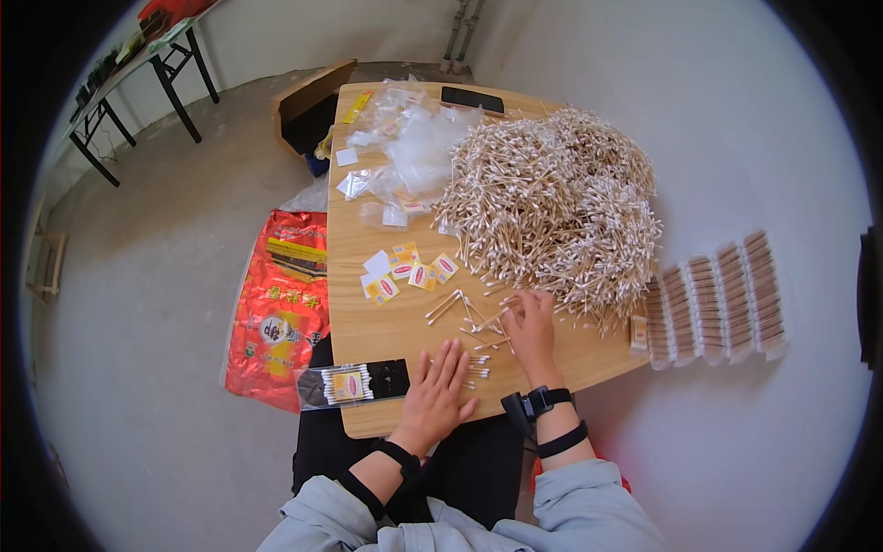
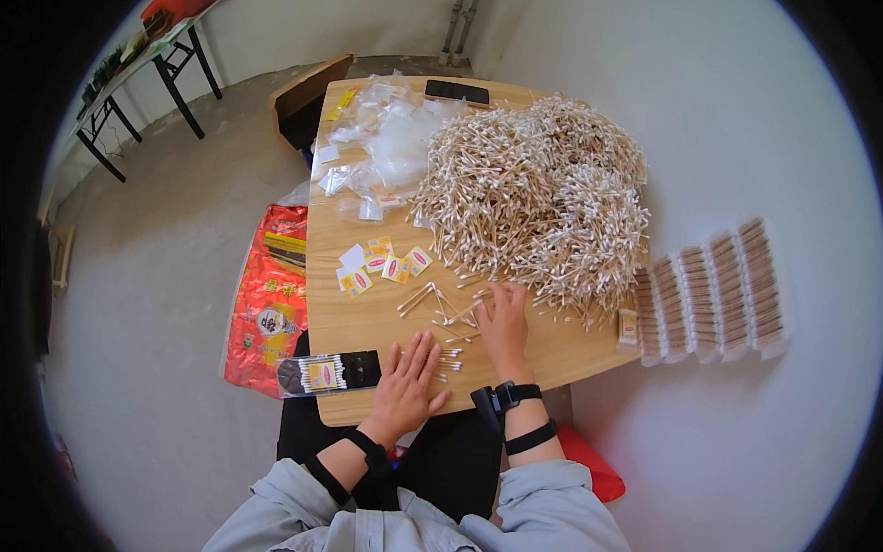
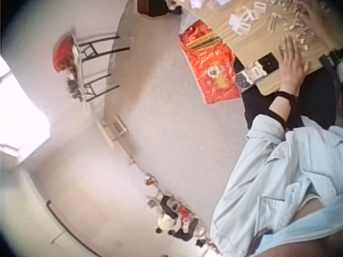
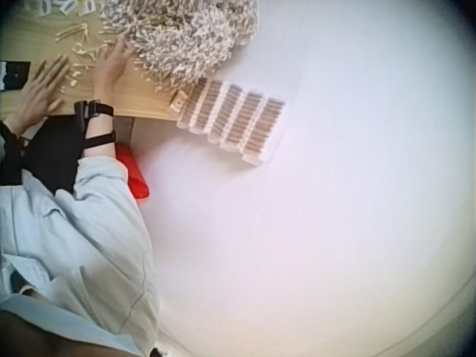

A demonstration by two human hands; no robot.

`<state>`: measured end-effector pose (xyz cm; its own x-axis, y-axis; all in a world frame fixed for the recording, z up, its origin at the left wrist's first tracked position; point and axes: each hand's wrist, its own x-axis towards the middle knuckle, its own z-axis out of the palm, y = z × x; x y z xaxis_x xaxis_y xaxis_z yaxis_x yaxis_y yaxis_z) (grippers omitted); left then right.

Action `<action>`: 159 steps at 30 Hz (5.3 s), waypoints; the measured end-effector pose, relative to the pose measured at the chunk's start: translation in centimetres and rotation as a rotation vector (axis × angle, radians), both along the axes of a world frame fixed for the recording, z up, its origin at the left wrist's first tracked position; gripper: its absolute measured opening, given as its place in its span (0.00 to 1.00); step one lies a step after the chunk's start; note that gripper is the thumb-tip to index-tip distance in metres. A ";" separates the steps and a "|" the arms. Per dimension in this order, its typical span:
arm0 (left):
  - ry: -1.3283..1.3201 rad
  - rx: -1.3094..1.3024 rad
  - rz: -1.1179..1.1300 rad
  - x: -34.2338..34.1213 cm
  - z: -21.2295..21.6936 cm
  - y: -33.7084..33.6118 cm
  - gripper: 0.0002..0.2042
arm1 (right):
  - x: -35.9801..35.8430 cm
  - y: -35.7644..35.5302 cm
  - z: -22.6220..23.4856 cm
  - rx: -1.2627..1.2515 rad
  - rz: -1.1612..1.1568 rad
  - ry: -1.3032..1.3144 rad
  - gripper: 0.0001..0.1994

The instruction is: Count, align, and package cotton swabs into small plastic bags.

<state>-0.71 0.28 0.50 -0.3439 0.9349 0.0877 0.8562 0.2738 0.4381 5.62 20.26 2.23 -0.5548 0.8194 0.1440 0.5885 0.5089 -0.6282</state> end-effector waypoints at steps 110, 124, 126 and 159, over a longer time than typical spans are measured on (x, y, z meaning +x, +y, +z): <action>0.131 -0.126 0.042 -0.9 -0.1 1.3 0.58 | 1.3 -2.0 -0.3 0.100 0.291 0.025 0.12; 0.032 -0.091 0.108 -1.4 1.0 2.2 0.61 | -2.3 -2.1 -0.8 -0.063 0.162 -0.164 0.06; 0.014 -0.099 0.110 -1.6 1.2 2.5 0.61 | -2.3 -0.9 -1.3 -0.005 0.121 -0.166 0.04; 0.031 -0.189 0.019 -3.8 -0.1 1.4 0.71 | -1.2 -4.8 -0.9 -0.198 0.202 -0.046 0.05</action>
